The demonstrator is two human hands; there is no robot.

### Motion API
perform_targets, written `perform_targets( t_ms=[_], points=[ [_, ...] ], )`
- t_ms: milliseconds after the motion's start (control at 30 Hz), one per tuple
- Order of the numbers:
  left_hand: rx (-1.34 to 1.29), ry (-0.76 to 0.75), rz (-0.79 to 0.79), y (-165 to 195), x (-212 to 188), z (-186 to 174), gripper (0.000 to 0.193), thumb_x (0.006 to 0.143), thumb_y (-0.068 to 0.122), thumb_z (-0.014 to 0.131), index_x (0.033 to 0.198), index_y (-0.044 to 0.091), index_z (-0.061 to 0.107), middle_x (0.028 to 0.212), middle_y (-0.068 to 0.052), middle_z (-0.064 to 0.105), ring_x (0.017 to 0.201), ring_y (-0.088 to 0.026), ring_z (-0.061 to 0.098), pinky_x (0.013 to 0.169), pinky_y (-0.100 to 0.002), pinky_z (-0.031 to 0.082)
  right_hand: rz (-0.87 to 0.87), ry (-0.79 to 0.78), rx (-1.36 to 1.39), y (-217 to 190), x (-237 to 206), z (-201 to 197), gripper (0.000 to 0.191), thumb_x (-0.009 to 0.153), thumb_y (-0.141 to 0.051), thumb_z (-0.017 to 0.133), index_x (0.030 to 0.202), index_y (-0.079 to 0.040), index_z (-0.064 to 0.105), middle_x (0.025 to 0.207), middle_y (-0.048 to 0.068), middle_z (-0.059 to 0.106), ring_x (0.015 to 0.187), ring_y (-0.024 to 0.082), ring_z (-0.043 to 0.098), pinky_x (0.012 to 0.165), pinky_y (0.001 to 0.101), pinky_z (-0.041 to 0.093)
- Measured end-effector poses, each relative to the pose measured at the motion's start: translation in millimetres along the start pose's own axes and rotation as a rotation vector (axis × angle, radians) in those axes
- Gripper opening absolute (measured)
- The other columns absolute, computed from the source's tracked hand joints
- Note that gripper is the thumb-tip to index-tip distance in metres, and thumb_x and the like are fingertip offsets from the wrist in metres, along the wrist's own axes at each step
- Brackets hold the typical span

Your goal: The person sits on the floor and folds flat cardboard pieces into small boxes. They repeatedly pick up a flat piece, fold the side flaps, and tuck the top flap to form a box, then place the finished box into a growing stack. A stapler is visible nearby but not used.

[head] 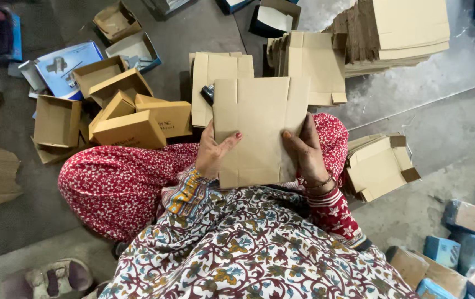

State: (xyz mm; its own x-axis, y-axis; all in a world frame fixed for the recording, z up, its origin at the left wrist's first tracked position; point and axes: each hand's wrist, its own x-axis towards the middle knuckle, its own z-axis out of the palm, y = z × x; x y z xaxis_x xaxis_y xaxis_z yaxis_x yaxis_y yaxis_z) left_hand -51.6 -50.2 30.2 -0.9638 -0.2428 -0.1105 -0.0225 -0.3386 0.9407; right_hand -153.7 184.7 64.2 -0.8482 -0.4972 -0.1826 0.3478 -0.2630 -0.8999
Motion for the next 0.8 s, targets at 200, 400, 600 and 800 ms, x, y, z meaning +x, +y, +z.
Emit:
perform_targets(
  t_ms=[200, 400, 600, 800],
  points=[
    [0.268, -0.017, 0.053, 31.8, -34.1, 8.3, 0.068, 0.097, 0.001, 0.053, 0.159, -0.001, 0.023, 0.135, -0.018, 0.061, 0.106, -0.02, 0.067, 0.097, -0.035, 0.058, -0.164, 0.027, -0.298, 19.1, -9.1, 21.2, 0.054, 0.101, 0.009, 0.055, 0.15, -0.003, 0.036, 0.14, 0.011, 0.055, 0.127, 0.02, 0.057, 0.108, 0.0382, 0.051],
    [0.771, 0.059, 0.197, 16.1, -35.6, 44.9, 0.067, 0.103, 0.001, 0.044, 0.161, 0.003, 0.01, 0.164, -0.021, 0.038, 0.095, -0.035, 0.07, 0.082, -0.04, 0.06, -0.548, 0.156, -0.677, 36.5, -23.4, 44.1, 0.068, 0.098, 0.015, 0.046, 0.159, -0.004, 0.024, 0.146, 0.02, 0.047, 0.136, 0.029, 0.053, 0.114, 0.0416, 0.052],
    [0.736, 0.179, 0.526, 8.8, -26.3, 38.7, 0.074, 0.094, -0.005, 0.045, 0.162, -0.002, 0.015, 0.156, -0.03, 0.045, 0.124, -0.041, 0.063, 0.1, -0.043, 0.056, -0.58, 0.209, -0.988, 36.4, -32.5, 47.5, 0.074, 0.093, 0.016, 0.052, 0.158, -0.004, 0.022, 0.146, 0.019, 0.048, 0.134, 0.032, 0.053, 0.113, 0.0424, 0.046],
    [0.336, 0.106, 0.133, 42.7, -27.7, 16.6, 0.037, 0.106, 0.013, 0.061, 0.138, -0.004, 0.054, 0.123, -0.016, 0.073, 0.111, -0.021, 0.071, 0.095, -0.032, 0.057, -0.249, 0.045, -0.452, 20.8, -44.8, 26.8, 0.061, 0.102, 0.011, 0.053, 0.156, -0.003, 0.029, 0.144, 0.012, 0.048, 0.134, 0.023, 0.047, 0.113, 0.0362, 0.043]
  ],
)
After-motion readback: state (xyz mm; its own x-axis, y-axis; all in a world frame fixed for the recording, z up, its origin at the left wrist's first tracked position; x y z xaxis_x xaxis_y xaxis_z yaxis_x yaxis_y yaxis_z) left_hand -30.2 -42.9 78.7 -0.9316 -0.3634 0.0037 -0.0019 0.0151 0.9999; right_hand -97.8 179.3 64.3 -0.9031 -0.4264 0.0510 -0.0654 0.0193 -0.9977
